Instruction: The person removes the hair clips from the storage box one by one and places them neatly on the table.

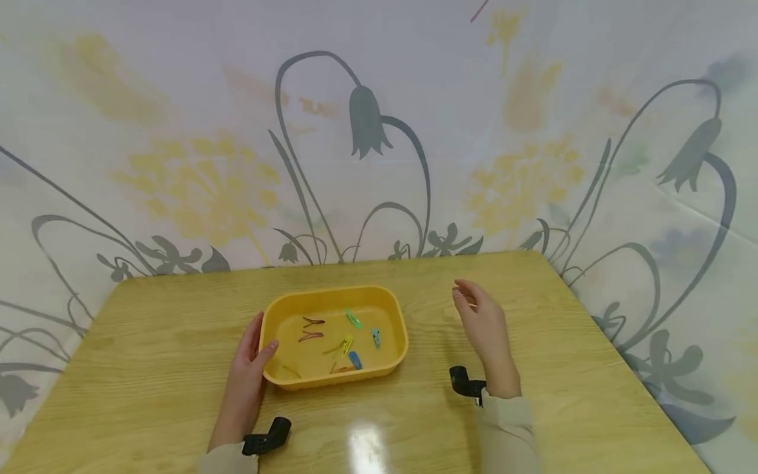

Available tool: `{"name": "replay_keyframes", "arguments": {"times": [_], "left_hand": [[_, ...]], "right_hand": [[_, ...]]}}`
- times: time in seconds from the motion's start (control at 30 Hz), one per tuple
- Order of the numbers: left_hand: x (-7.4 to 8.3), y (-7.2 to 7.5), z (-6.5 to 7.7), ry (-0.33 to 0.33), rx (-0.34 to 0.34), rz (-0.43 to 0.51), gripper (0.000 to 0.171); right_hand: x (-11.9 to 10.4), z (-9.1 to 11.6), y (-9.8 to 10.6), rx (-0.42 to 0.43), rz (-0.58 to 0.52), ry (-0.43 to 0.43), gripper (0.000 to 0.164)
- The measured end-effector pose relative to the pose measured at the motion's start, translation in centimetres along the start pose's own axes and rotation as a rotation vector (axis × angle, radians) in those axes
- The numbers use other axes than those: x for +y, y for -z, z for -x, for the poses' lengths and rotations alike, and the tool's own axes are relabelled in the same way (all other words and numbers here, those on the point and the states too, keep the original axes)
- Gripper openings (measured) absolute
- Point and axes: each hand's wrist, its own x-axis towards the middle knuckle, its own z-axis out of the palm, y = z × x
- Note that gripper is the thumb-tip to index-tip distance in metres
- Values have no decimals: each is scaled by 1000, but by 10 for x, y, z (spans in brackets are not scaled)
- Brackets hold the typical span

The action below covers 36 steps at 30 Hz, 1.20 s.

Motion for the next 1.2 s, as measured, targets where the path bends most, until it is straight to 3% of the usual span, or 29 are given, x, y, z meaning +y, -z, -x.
{"name": "replay_keyframes", "arguments": {"times": [0.27,0.57,0.83,1.07,1.2], "left_hand": [[0,-7,7,46,118,52,52],[10,-14,12,129,163,158,49],[5,-20,11,81,215,98,47],[1,-24,8,7,234,141,45],[3,-23,10,5,239,136,44]], "right_hand": [[-21,-1,-23,-59,11,50,37],[-30,-2,-43,-115,-66,107,30],[-37,4,-54,-145,-154,82,31],[-38,0,-51,-156,-172,69,38],[-31,-3,-45,-153,-182,47,37]]}}
